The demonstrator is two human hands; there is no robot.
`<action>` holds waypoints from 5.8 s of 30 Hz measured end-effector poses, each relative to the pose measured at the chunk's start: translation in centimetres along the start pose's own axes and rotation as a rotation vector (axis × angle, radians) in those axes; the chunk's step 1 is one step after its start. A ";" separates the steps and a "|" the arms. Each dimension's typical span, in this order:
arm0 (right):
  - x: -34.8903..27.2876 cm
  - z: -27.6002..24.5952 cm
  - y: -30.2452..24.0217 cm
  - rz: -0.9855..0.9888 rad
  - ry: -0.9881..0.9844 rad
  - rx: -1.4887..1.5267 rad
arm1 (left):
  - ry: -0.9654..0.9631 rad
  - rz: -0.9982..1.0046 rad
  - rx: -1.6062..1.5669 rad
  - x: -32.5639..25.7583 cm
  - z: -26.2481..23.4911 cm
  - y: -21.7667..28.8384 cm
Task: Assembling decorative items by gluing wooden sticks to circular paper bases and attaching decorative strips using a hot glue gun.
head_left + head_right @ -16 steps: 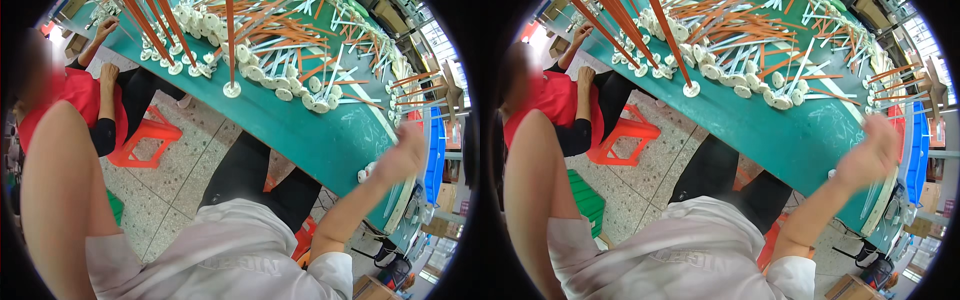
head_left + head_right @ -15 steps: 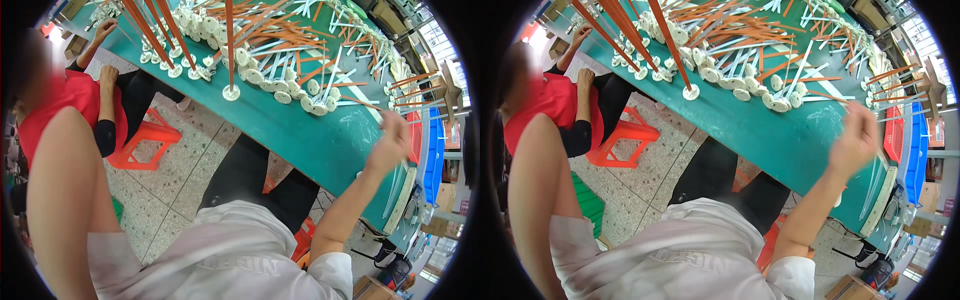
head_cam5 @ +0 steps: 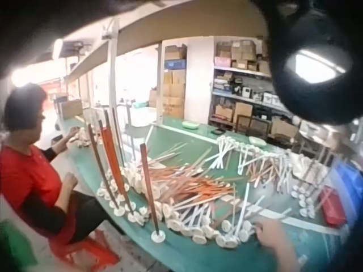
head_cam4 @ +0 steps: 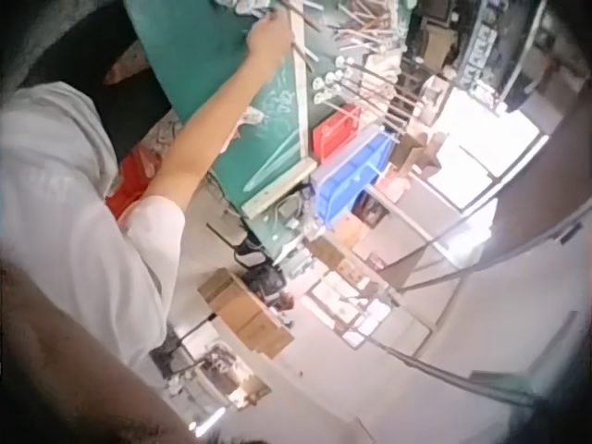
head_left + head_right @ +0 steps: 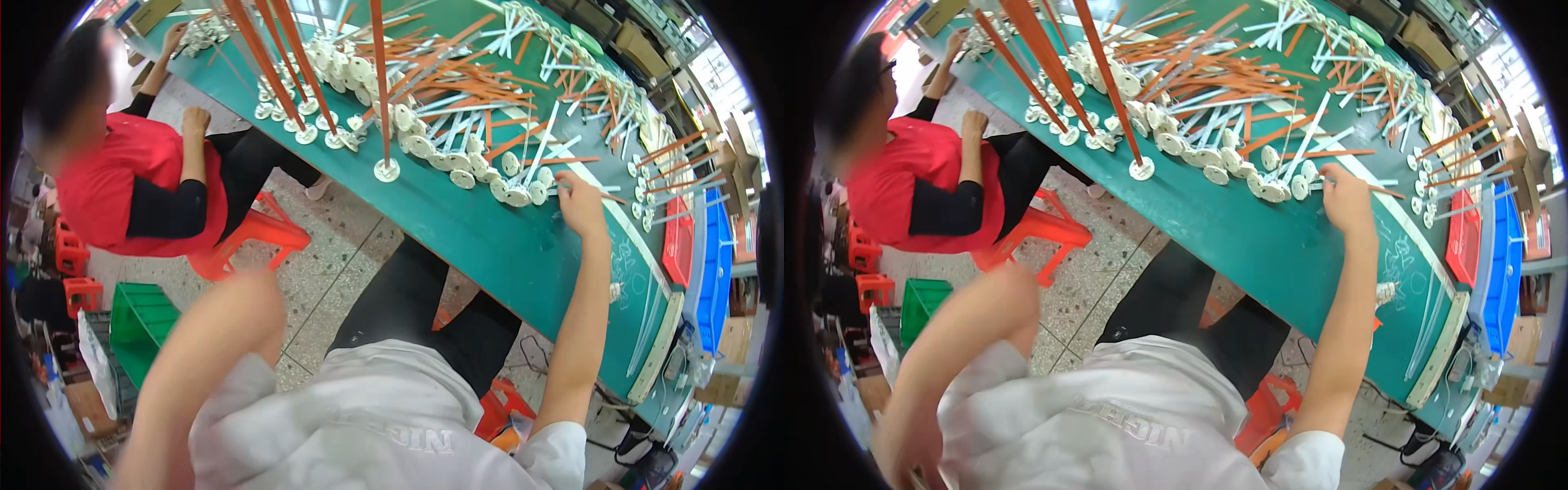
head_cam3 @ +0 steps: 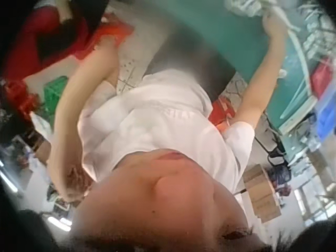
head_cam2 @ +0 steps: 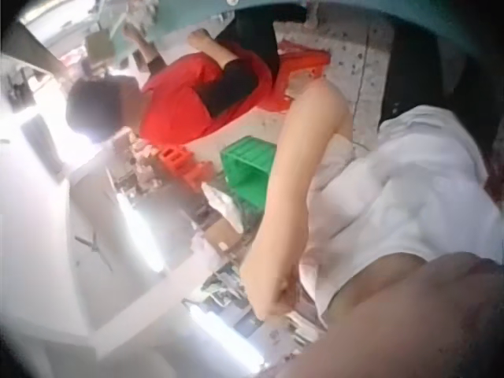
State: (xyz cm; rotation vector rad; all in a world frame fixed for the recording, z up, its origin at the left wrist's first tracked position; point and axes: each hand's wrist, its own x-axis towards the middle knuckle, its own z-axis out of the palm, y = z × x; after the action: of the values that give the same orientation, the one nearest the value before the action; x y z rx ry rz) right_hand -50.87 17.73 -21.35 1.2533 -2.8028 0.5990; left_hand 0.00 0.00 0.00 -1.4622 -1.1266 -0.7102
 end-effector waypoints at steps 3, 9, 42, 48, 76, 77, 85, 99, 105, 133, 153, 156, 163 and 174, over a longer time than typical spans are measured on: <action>0.7 -0.7 0.3 -0.130 0.053 -0.070 | 0.636 -0.558 0.134 -13.3 1.5 -1.6; -5.1 -3.4 -2.7 -0.200 0.430 0.046 | -0.158 -1.569 0.493 -22.2 10.0 -10.7; -18.8 -0.3 -5.8 -0.148 0.377 0.155 | -0.455 -1.478 0.321 -30.8 18.9 -18.1; -20.5 0.1 -9.4 -0.003 0.506 0.113 | -0.450 -1.446 0.315 -30.9 18.9 -18.0; -19.5 3.4 -8.1 0.143 0.731 0.193 | -0.493 -1.442 0.314 -30.5 19.3 -18.8; -19.7 3.4 -8.1 0.109 0.726 0.226 | -0.495 -1.441 0.312 -30.5 19.3 -18.9; -22.8 -3.0 -5.9 0.293 0.688 -0.069 | -0.502 -1.453 0.298 -30.2 19.1 -18.9; -25.7 -5.4 0.4 0.684 0.384 0.251 | -0.536 -1.477 0.263 -30.0 19.1 -18.6; -29.2 -2.9 -4.2 0.575 0.477 1.663 | -0.540 -1.478 0.254 -29.9 19.1 -18.7; -28.0 -0.3 -6.3 0.661 0.276 1.547 | -0.563 -1.498 0.248 -29.7 19.2 -18.8; -27.2 -0.3 -7.2 0.689 0.265 1.406 | -0.566 -1.425 0.244 -30.0 19.1 -18.9; -27.4 -0.5 -7.8 0.678 0.263 1.260 | -0.565 -1.425 0.242 -30.1 19.1 -18.9; -27.5 -0.9 -8.9 0.529 0.370 0.894 | -0.568 -1.529 0.220 -29.5 19.2 -18.9; -26.7 -0.3 -9.4 0.349 0.429 0.561 | -0.569 -1.534 0.215 -29.5 19.1 -18.9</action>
State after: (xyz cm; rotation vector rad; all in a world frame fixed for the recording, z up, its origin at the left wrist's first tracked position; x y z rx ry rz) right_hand -26.03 31.31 -22.30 0.5468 -2.5612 1.5417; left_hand -31.07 9.71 -23.04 -0.3466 -2.6869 -1.1099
